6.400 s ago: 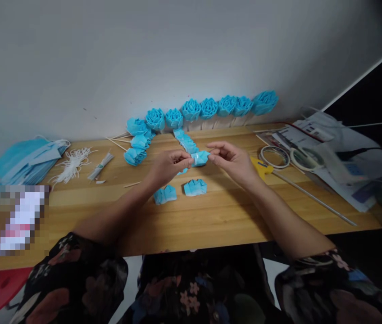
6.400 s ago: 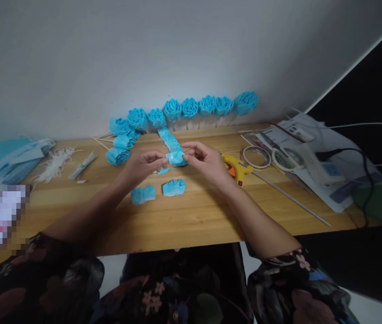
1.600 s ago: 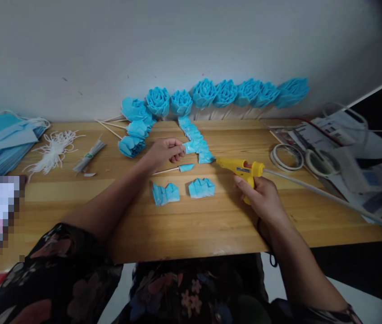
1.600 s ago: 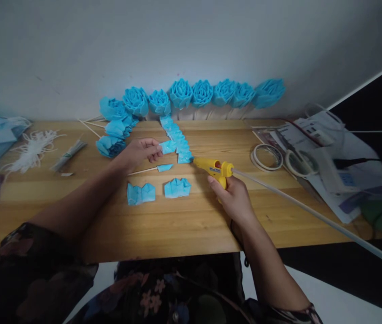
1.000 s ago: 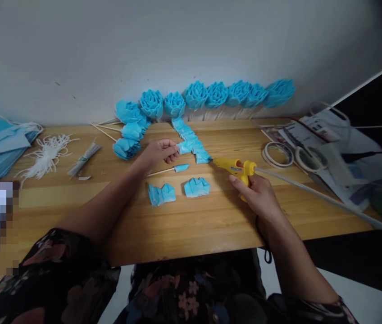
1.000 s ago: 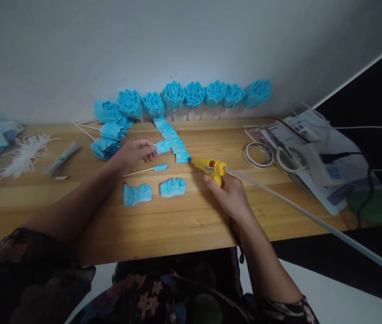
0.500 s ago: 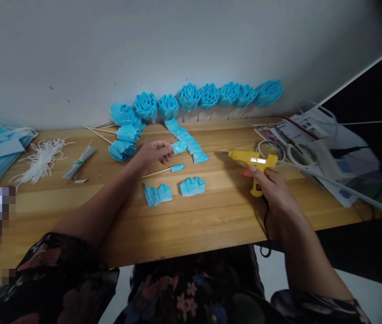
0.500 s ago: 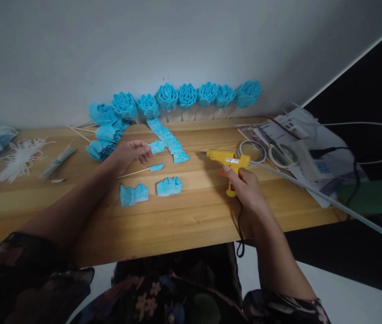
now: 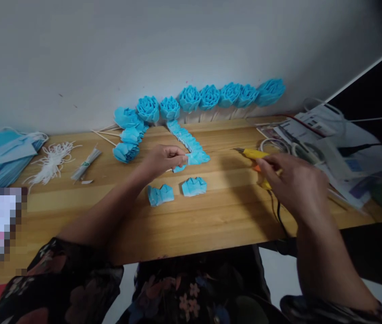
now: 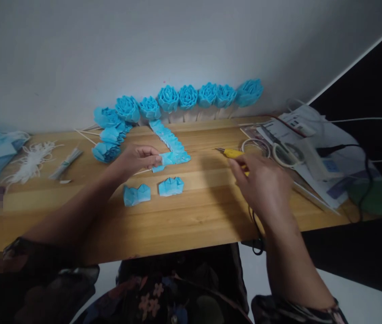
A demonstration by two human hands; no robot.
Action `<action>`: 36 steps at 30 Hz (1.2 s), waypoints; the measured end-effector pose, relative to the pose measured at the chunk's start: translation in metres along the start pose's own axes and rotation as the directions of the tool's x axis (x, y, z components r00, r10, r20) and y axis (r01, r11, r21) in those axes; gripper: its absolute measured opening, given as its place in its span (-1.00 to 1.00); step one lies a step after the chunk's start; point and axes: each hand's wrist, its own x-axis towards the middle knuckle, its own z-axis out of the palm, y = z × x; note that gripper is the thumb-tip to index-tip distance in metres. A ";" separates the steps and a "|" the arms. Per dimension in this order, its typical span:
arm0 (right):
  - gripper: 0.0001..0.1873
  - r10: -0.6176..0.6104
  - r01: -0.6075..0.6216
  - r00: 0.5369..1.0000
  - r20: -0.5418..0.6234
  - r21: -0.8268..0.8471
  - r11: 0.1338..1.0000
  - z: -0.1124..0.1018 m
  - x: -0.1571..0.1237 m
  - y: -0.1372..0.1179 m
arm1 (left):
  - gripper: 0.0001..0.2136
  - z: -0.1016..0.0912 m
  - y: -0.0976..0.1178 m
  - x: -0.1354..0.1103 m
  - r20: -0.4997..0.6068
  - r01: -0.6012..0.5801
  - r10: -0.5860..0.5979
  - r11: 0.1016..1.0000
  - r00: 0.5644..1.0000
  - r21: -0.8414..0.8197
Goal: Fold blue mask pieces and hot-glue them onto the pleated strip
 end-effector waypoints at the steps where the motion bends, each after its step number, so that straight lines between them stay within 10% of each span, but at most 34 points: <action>1: -0.65 -0.068 0.065 0.997 0.018 0.148 0.987 0.004 0.004 -0.009 | -0.81 0.001 0.000 -0.001 0.005 -0.006 0.006 1.000 1.000 0.022; 5: -0.67 -0.226 0.100 0.962 0.154 0.573 0.813 0.026 0.025 -0.039 | -0.80 0.006 0.001 -0.004 0.008 -0.028 0.027 0.996 1.000 0.080; 12: -0.67 -0.318 0.009 0.906 0.279 0.739 0.674 0.045 0.045 -0.059 | -0.80 0.011 0.009 -0.006 0.008 -0.085 0.084 0.991 0.996 0.107; 26: -0.69 -0.351 -0.165 0.768 0.535 0.695 0.699 0.070 0.060 -0.015 | -0.77 0.009 0.001 0.021 0.116 -0.230 0.199 0.804 0.973 0.548; 36: -0.70 -0.290 -0.123 0.815 0.501 0.640 0.758 0.080 0.064 -0.017 | -0.66 0.008 -0.005 0.019 0.199 -0.234 0.132 0.693 0.971 0.681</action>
